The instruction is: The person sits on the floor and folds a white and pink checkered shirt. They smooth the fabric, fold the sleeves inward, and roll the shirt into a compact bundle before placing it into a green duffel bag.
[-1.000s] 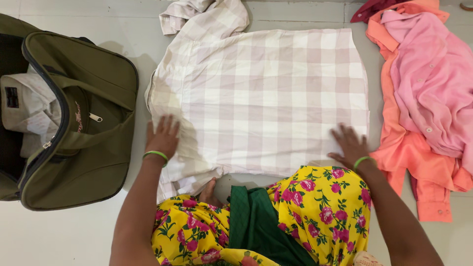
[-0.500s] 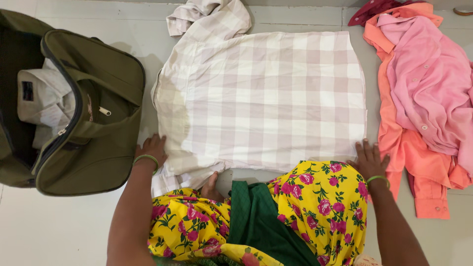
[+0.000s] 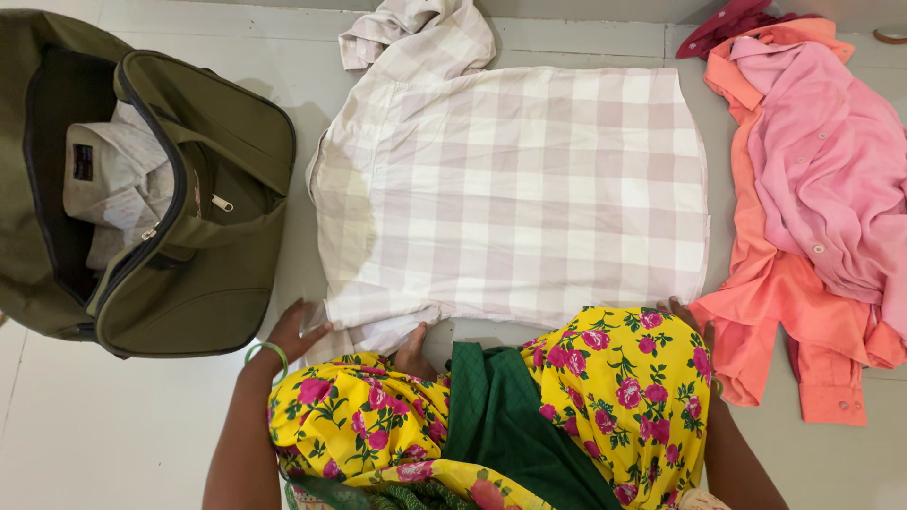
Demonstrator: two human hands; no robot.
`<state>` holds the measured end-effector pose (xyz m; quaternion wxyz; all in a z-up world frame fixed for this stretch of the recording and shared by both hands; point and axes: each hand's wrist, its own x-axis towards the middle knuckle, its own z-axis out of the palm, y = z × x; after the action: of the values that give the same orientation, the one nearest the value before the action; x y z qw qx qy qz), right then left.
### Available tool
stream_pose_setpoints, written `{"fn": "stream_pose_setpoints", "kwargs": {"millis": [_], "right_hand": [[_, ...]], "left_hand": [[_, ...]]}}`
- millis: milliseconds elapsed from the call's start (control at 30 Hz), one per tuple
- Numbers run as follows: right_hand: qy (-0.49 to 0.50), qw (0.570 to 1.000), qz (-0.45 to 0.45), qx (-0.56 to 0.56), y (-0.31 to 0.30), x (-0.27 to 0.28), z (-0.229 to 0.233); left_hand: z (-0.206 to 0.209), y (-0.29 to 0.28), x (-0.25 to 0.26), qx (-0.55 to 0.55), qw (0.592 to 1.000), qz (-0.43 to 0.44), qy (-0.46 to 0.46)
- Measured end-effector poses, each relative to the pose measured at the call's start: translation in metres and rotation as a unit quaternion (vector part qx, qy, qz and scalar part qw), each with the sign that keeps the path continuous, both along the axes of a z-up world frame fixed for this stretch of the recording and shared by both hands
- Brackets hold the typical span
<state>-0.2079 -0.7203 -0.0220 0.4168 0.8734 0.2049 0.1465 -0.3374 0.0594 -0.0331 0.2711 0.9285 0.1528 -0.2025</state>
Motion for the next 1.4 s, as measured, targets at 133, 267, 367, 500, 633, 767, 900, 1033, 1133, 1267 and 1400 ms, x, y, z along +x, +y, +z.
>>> {"fn": "stream_pose_setpoints", "kwargs": {"millis": [133,267,367,500,633,767,900,1033,1133,1267,1400], "right_hand": [[0.066,0.995,-0.003,0.073,-0.012,-0.011,0.008],[0.101,0.989,-0.005,0.112,-0.012,-0.013,0.012],[0.115,0.985,-0.006,0.13,-0.008,-0.012,0.021],[0.127,0.979,0.002,0.157,-0.013,-0.014,0.026],[0.132,0.973,0.02,0.187,-0.015,-0.002,0.021],[0.173,0.952,0.026,0.25,-0.015,0.017,0.021],[0.278,0.881,0.003,0.384,-0.023,0.048,0.024],[0.337,0.799,-0.041,0.497,-0.033,0.074,0.031],[0.347,0.75,-0.097,0.555,-0.034,0.093,0.036],[0.311,0.713,-0.106,0.62,-0.029,0.119,0.043],[0.275,0.707,-0.104,0.644,-0.02,0.152,0.052]], "left_hand": [[0.013,-0.023,-0.031,0.013,1.0,0.013,0.004],[0.053,-0.048,-0.035,0.04,0.999,0.029,0.01],[0.07,-0.068,-0.037,0.075,0.996,0.023,0.044],[0.053,-0.063,-0.044,0.066,0.997,-0.01,0.039],[0.011,-0.042,-0.051,0.004,1.0,-0.017,0.001],[-0.01,-0.021,-0.041,-0.02,0.999,0.027,0.012],[0.01,-0.007,-0.015,-0.08,0.993,0.087,0.022],[0.065,-0.01,0.04,-0.154,0.983,0.097,-0.024],[0.107,-0.027,0.077,-0.224,0.961,0.12,-0.111],[0.137,-0.045,0.12,-0.328,0.919,0.149,-0.159],[0.14,-0.046,0.158,-0.301,0.919,0.164,-0.196]]}}
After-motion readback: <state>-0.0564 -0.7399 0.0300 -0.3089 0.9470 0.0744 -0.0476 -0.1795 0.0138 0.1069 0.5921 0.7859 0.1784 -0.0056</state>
